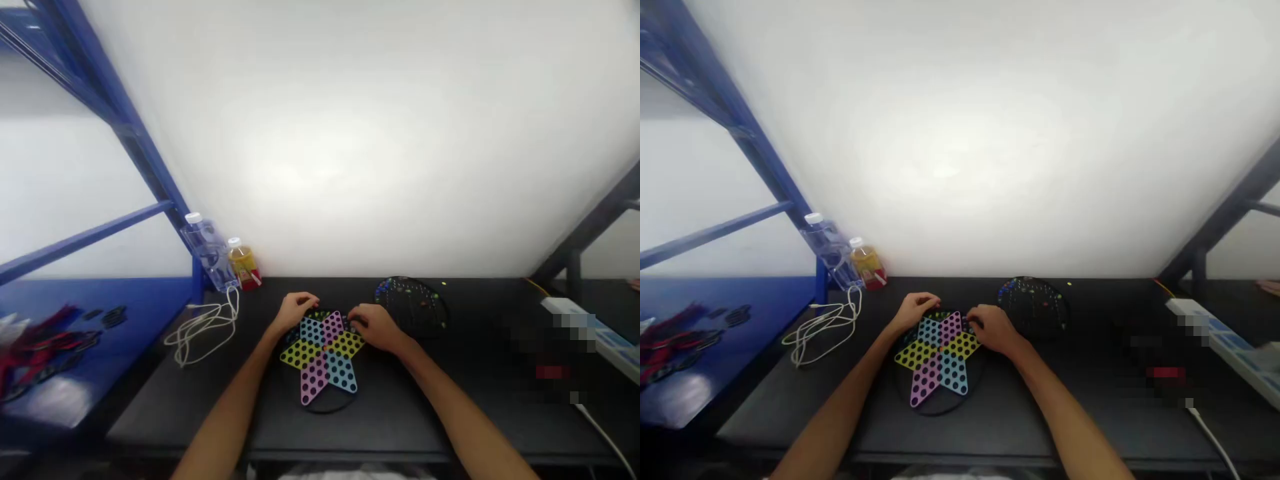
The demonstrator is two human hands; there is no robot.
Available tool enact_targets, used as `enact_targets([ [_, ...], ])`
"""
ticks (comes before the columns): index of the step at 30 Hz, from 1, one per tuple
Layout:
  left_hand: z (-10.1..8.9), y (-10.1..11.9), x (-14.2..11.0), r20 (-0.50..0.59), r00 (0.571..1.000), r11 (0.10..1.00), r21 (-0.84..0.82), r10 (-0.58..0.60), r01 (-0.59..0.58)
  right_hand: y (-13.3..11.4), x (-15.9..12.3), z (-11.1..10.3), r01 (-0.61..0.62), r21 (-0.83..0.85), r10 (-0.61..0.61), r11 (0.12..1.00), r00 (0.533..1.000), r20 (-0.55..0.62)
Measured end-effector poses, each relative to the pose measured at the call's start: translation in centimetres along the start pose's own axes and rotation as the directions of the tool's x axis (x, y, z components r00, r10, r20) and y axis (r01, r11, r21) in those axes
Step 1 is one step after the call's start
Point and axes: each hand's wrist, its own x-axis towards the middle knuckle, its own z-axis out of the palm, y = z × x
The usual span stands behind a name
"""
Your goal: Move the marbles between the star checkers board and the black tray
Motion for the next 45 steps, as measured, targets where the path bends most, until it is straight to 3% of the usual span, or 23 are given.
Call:
enact_targets([
  [5,0.0,-0.2,0.1,0.009,1.0,1.0,-0.011,0.002,-0.002,-0.1,0.1,0.2,-0.037,-0.038,0.04,0.999,0.995,0.086],
  [7,0.0,-0.2,0.1,0.005,1.0,1.0,-0.003,0.009,-0.009,-0.2,0.1,0.1,-0.084,0.069,0.079,0.994,0.994,0.073],
  [9,0.0,-0.2,0.1,0.001,1.0,1.0,0.005,0.017,-0.017,-0.4,0.1,-0.1,-0.153,0.307,0.15,0.939,0.988,0.035],
  [11,0.0,-0.1,0.0,0.002,1.0,1.0,0.004,0.012,-0.012,-0.6,0.3,-0.3,-0.223,0.639,0.261,0.737,0.965,0.036],
  [13,0.0,-0.1,0.0,0.002,1.0,1.0,0.005,0.006,-0.006,-0.7,0.6,-0.4,-0.248,0.877,0.344,0.411,0.933,0.103],
  [15,0.0,-0.1,0.1,0.002,1.0,1.0,0.003,0.007,-0.007,-0.7,0.8,-0.4,-0.255,0.95,0.376,0.177,0.91,0.174],
  [16,0.0,-0.2,0.1,0.002,1.0,1.0,0.002,0.011,-0.011,-0.6,0.8,-0.3,-0.261,0.955,0.392,0.142,0.901,0.188],
  [17,0.0,-0.2,0.1,0.002,1.0,1.0,0.001,0.017,-0.017,-0.5,0.9,-0.2,-0.27,0.949,0.416,0.162,0.891,0.183],
  [18,0.0,-0.2,0.1,0.003,1.0,1.0,-0.003,0.019,-0.019,-0.4,0.8,-0.1,-0.281,0.93,0.44,0.237,0.884,0.155],
  [20,0.1,-0.3,0.1,-0.004,1.0,1.0,-0.004,0.021,-0.021,-0.3,0.6,0.1,-0.293,0.808,0.432,0.512,0.9,0.054],
  [22,0.1,-0.4,0.1,-0.011,1.0,1.0,-0.002,0.017,-0.017,-0.2,0.2,0.0,-0.251,0.546,0.32,0.799,0.947,-0.034],
  [23,0.1,-0.5,0.1,-0.009,1.0,1.0,-0.002,0.016,-0.016,-0.3,0.0,0.0,-0.21,0.399,0.244,0.892,0.969,-0.036],
  [25,0.1,-0.5,0.1,-0.005,1.0,1.0,0.001,0.018,-0.018,-0.5,-0.4,-0.3,-0.128,0.179,0.127,0.975,0.992,0.016],
  [29,0.1,-0.6,0.1,-0.001,1.0,1.0,0.005,0.014,-0.014,-0.8,-0.7,-0.5,-0.082,0.058,0.076,0.995,0.991,0.108],
  [31,0.1,-0.5,0.1,-0.004,1.0,1.0,0.004,0.01,-0.01,-0.7,-0.6,-0.4,-0.101,0.115,0.09,0.988,0.992,0.092],
  [33,0.1,-0.4,0.1,-0.003,1.0,1.0,0.005,0.016,-0.016,-0.6,-0.4,-0.3,-0.162,0.276,0.155,0.947,0.987,0.046],
  [35,0.1,-0.3,0.1,-0.005,1.0,1.0,0.011,0.023,-0.023,-0.4,-0.1,-0.3,-0.266,0.548,0.288,0.793,0.956,0.048],
  [37,0.1,-0.3,0.0,-0.004,1.0,1.0,0.017,0.022,-0.022,-0.2,0.3,-0.2,-0.342,0.794,0.388,0.502,0.91,0.147],
  [39,0.1,-0.3,0.0,-0.002,1.0,1.0,0.015,0.016,-0.016,-0.1,0.6,0.0,-0.36,0.899,0.412,0.249,0.88,0.239],
  [40,0.1,-0.3,0.0,0.001,1.0,1.0,0.01,0.015,-0.015,-0.1,0.7,0.2,-0.358,0.913,0.417,0.196,0.873,0.253],
  [41,0.0,-0.3,0.1,0.002,1.0,1.0,0.005,0.013,-0.013,-0.1,0.8,0.3,-0.354,0.913,0.44,0.202,0.866,0.239],
  [42,0.0,-0.4,0.1,-0.001,1.0,1.0,0.001,0.01,-0.01,-0.1,0.8,0.5,-0.353,0.897,0.465,0.268,0.862,0.201],
  [45,0.0,-0.3,0.1,-0.004,1.0,1.0,0.002,0.007,-0.007,-0.3,0.5,0.7,-0.324,0.649,0.436,0.688,0.9,-0.012],
])
